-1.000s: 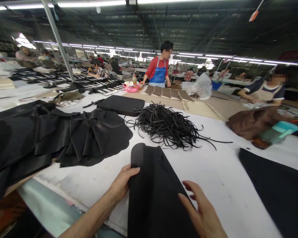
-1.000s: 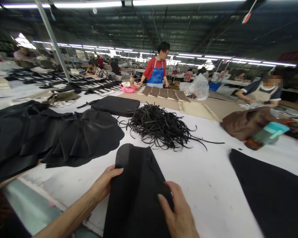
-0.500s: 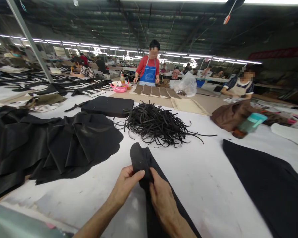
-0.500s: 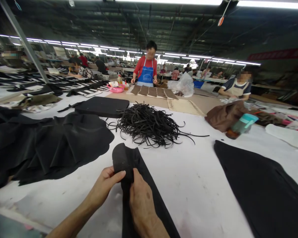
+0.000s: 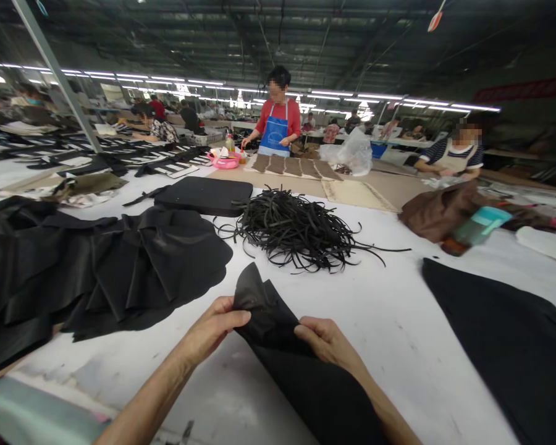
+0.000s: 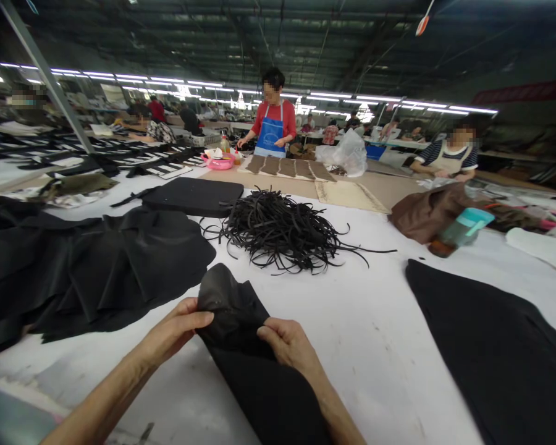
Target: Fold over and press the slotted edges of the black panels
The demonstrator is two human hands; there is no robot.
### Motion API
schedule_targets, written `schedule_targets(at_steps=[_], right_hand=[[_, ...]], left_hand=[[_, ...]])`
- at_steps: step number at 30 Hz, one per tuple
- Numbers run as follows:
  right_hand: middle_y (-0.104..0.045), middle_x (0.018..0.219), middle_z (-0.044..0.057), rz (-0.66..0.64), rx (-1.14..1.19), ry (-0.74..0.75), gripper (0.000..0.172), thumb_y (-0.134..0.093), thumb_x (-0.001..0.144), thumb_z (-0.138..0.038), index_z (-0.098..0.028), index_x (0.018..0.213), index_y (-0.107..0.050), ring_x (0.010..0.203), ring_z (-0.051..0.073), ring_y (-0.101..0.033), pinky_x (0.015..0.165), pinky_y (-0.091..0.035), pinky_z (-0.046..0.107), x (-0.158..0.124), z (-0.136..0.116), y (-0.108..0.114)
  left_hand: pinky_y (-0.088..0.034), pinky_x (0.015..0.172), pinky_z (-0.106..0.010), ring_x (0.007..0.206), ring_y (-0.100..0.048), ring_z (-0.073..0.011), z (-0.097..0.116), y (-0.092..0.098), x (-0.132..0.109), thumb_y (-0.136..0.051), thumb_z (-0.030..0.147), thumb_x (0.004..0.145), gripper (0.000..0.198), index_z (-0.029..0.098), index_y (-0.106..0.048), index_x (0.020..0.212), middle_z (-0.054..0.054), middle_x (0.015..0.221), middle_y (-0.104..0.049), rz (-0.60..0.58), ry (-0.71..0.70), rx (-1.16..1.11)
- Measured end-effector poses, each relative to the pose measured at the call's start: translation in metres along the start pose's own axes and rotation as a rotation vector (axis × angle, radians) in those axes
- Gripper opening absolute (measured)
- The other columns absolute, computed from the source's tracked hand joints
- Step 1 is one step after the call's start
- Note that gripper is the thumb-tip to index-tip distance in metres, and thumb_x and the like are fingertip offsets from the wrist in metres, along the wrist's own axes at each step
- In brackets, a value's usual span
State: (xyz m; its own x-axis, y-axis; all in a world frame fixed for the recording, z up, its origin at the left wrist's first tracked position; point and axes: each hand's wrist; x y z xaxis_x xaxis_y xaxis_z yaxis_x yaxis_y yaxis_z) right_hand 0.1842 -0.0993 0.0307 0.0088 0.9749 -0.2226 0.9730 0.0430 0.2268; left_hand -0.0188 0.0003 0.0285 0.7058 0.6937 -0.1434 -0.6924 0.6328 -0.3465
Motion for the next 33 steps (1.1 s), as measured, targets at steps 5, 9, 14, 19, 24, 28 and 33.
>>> schedule_targets(at_steps=[5, 9, 14, 19, 24, 28, 33], right_hand=[[-0.022, 0.053, -0.006, 0.13, 0.022, -0.097, 0.04, -0.049, 0.078, -0.049, -0.02, 0.057, -0.031, 0.05, 0.008, -0.021, 0.045, -0.016, 0.023, -0.013, -0.002, 0.023], [-0.03, 0.05, -0.006, 0.135, 0.065, -0.192, 0.04, -0.048, 0.077, -0.052, -0.019, 0.057, -0.037, 0.048, 0.008, -0.026, 0.045, -0.02, 0.022, -0.019, 0.011, 0.033], [-0.049, 0.058, -0.004, 0.073, -0.088, -0.136, 0.021, -0.055, 0.071, -0.038, -0.018, 0.066, -0.053, 0.055, 0.011, -0.042, 0.053, -0.033, 0.022, -0.015, 0.012, 0.021], [-0.054, 0.068, -0.002, 0.097, -0.047, -0.045, 0.017, -0.055, 0.07, -0.034, -0.018, 0.076, -0.056, 0.065, 0.014, -0.047, 0.061, -0.036, 0.024, -0.003, -0.008, 0.006], [-0.036, 0.055, -0.006, 0.3, -0.117, -0.045, 0.026, -0.046, 0.078, -0.039, -0.02, 0.061, -0.041, 0.054, 0.011, -0.035, 0.051, -0.028, 0.023, 0.011, -0.009, -0.015], [-0.041, 0.058, -0.004, 0.49, -0.271, 0.029, 0.031, -0.037, 0.083, -0.044, -0.021, 0.062, -0.038, 0.056, 0.013, -0.037, 0.055, -0.029, 0.024, 0.017, 0.0, -0.035], [-0.036, 0.051, -0.005, 0.551, -0.446, 0.035, 0.037, -0.033, 0.085, -0.049, -0.022, 0.06, -0.037, 0.05, 0.012, -0.032, 0.051, -0.025, 0.025, 0.016, 0.007, -0.043]], left_hand=[[-0.042, 0.057, -0.021, 0.058, -0.06, -0.0146, 0.0, 0.019, -0.004, -0.07, 0.019, 0.054, 0.018, 0.012, -0.069, 0.071, -0.003, 0.063, -0.068, 0.123, 0.088, -0.112], [-0.045, 0.054, -0.024, 0.053, -0.06, -0.0164, -0.002, 0.023, -0.008, -0.069, 0.017, 0.049, 0.021, 0.011, -0.066, 0.07, -0.003, 0.059, -0.067, 0.196, 0.163, -0.182], [-0.047, 0.055, -0.026, 0.056, -0.061, -0.0169, -0.006, 0.009, -0.013, -0.068, 0.02, 0.052, 0.026, 0.013, -0.063, 0.077, -0.003, 0.064, -0.067, 0.357, 0.222, -0.161], [-0.046, 0.055, -0.023, 0.058, -0.06, -0.015, -0.003, -0.003, -0.011, -0.068, 0.017, 0.054, 0.028, 0.013, -0.064, 0.082, -0.003, 0.068, -0.067, 0.158, 0.218, -0.107], [-0.047, 0.062, -0.025, 0.067, -0.063, -0.0168, 0.002, -0.011, -0.006, -0.066, 0.01, 0.058, 0.046, 0.016, -0.06, 0.103, -0.004, 0.082, -0.068, -0.021, 0.1, -0.136], [-0.049, 0.064, -0.026, 0.065, -0.063, -0.017, -0.004, -0.015, -0.002, -0.069, 0.022, 0.064, 0.035, 0.013, -0.062, 0.098, -0.006, 0.078, -0.068, 0.201, 0.06, -0.164], [-0.05, 0.061, -0.028, 0.063, -0.064, -0.0192, -0.018, -0.02, 0.001, -0.064, 0.042, 0.072, 0.035, 0.012, -0.065, 0.091, -0.007, 0.071, -0.069, 0.442, 0.062, -0.197]])
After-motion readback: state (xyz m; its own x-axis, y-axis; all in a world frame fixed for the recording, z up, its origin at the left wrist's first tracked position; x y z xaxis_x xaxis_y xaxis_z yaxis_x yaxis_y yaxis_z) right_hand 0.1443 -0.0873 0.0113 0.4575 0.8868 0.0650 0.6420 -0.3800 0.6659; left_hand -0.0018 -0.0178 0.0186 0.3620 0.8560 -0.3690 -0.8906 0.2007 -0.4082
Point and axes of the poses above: each hand's wrist, its own x-axis towards the middle knuckle, its own y-axis out of the back of the hand, z = x × y
